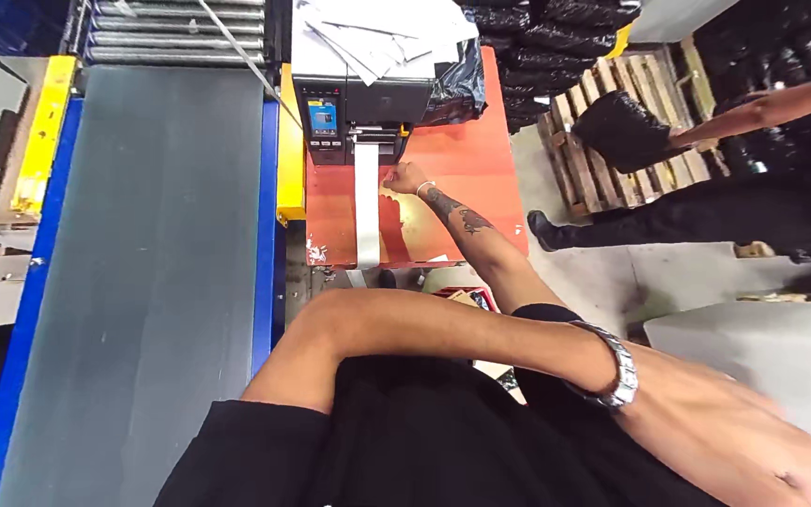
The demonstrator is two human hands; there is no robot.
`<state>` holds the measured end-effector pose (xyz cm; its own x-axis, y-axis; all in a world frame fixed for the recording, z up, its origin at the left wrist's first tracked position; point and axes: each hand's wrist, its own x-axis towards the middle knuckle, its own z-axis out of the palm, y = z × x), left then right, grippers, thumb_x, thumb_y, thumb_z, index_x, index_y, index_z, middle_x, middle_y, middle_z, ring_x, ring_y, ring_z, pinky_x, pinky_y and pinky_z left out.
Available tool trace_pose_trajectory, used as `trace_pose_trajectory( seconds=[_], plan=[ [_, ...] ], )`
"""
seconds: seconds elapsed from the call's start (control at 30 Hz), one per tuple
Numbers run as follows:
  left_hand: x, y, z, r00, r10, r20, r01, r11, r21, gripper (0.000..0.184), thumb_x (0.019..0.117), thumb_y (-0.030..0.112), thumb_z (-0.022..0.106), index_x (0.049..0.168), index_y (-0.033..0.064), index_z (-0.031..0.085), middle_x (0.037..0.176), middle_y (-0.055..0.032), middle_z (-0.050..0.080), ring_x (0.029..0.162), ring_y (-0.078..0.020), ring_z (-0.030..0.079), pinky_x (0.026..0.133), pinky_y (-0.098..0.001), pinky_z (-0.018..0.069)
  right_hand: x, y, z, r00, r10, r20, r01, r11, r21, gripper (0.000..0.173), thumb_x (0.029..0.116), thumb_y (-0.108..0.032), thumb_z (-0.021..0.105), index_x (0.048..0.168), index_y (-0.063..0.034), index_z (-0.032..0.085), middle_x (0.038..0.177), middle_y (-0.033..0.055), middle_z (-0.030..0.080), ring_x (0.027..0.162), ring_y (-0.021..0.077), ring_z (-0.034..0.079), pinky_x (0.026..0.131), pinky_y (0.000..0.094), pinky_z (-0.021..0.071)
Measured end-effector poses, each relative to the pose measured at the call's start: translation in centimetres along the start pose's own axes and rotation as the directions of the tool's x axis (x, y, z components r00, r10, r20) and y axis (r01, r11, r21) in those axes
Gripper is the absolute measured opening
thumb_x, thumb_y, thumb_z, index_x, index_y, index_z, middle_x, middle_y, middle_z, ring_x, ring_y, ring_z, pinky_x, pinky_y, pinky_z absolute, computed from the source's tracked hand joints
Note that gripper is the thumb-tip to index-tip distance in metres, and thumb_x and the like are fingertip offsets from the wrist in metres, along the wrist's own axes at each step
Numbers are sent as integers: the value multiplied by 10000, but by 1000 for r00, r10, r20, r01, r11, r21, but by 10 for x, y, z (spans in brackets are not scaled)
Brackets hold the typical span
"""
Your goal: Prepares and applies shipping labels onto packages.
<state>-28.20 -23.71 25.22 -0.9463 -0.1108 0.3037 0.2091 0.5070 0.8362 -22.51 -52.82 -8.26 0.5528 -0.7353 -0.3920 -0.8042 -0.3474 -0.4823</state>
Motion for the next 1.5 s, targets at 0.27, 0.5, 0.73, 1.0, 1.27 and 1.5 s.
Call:
trace_pose_trajectory(
  seconds=[0.27,0.5,0.73,1.0,1.27,1.5],
  plan=[
    [-6,11,7,999,-35,32,35,999,15,516,1003,496,581,996,18,773,951,-137,737,996,-259,687,871,-447,501,14,-36,-13,975,90,-205,25,867,497,500,983,-458,656,1200,-9,696,1058,153,735,963,230,709,935,455,557],
    [-9,12,13,998,-57,27,56,997,47,598,988,571,563,972,7,759,1005,-151,725,1037,-271,675,880,-448,498,21,-66,-23,897,414,-152,-159,624,765,670,969,-659,548,1181,-40,694,996,59,759,840,151,703,757,369,558],
    [-26,19,0,986,-2,-164,-2,1000,-26,459,1024,398,595,857,-6,732,855,-141,690,874,-261,672,746,-431,494,29,-66,-22,871,491,3,-225,394,891,620,1021,-626,464,1136,-65,701,981,64,766,837,162,715,757,343,558],
    [-27,2,-3,992,21,-123,-35,994,-105,413,1007,360,620,863,-3,754,814,-133,697,861,-254,675,753,-434,488,37,-75,-16,842,533,-89,-65,264,962,380,948,-366,738,1163,-55,702,958,49,772,814,117,722,700,290,569],
    [-14,-32,10,966,136,-218,-202,927,-315,299,1011,193,581,1123,-31,744,992,-153,751,956,-247,717,842,-442,550,-123,-103,-2,893,237,-382,283,363,888,149,1042,-131,547,1065,-7,626,851,22,655,759,75,636,680,243,547],
    [51,-71,20,958,211,-196,-287,761,-582,231,968,98,606,974,-84,749,814,-158,719,788,-207,690,730,-377,524,-206,110,-28,574,558,-599,-42,750,660,237,924,-256,730,922,-19,734,747,46,674,672,127,622,668,358,539]
  ],
)
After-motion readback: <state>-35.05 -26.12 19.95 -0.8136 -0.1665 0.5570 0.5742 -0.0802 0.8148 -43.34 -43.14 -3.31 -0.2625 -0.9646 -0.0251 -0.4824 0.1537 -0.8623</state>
